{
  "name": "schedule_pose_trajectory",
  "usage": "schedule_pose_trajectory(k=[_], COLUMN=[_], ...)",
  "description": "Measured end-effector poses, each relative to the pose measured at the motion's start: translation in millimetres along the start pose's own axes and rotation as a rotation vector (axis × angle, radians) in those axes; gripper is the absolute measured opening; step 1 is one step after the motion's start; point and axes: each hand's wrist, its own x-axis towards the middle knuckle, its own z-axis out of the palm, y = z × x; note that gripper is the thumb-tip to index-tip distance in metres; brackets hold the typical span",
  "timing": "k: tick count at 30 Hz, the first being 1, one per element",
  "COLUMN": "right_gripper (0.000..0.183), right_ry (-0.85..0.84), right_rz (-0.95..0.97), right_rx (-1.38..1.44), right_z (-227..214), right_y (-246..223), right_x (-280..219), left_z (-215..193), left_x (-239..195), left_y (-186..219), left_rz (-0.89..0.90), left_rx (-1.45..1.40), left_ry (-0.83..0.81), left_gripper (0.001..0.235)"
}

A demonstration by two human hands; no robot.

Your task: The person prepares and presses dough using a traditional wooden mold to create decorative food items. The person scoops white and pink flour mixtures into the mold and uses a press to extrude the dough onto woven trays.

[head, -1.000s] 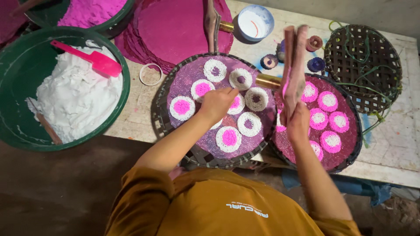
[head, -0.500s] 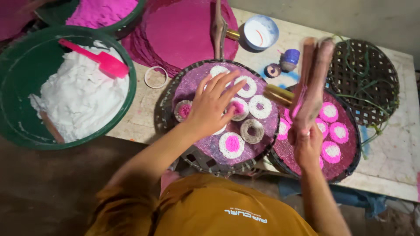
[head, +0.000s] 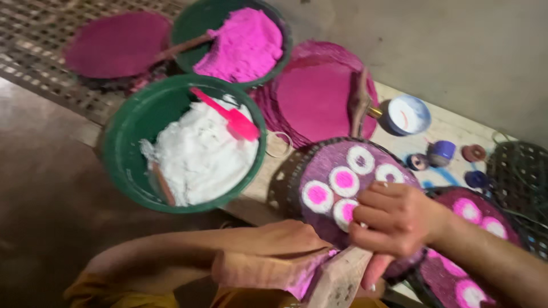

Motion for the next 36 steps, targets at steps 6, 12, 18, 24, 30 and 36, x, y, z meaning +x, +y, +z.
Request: schedule_pose_trajectory(k=[6,12,18,24,30,36], right_gripper=[0.032,0.032,0.031,0.032,0.027,0.018], right_ry=[-0.174,-0.271,-0.035,-0.057,0.764,1.339], right_rz=[0.219,0.390,0.299,0.012,0.869,1.573], right_rx=[1.040,1.150,0.406,-0.566,-0.156,1.607], right_z=[47.7,88.4,79.0,116.0,268.3,428.4], right_y=[11.2,30.3,74.0,193.3,381.1,531.0], right_x=[80.9,123.3,153.7,179.9,228.0,246.3], left_z=[-35.0,-52.5,-113.0,-107.6,-96.6,-94.4], left_x=[-95.5,-189.8,-285.9,-272.8,-226.9,-237.2], left_y=[-15.6,-81.6,-148.9,-229.1,-321.7,-339.8], left_rz=[-0.140,-0.262,-0.236,-0.143,-0.149,-0.239], left_rx=[0.252,0.368,0.005,-1.506,-0.899,-0.235], left_ry=[0.060,0.118,0.515,0.449,1.352,1.639], left_gripper=[0.036,0.041,0.041,0.053,0.023,0.018])
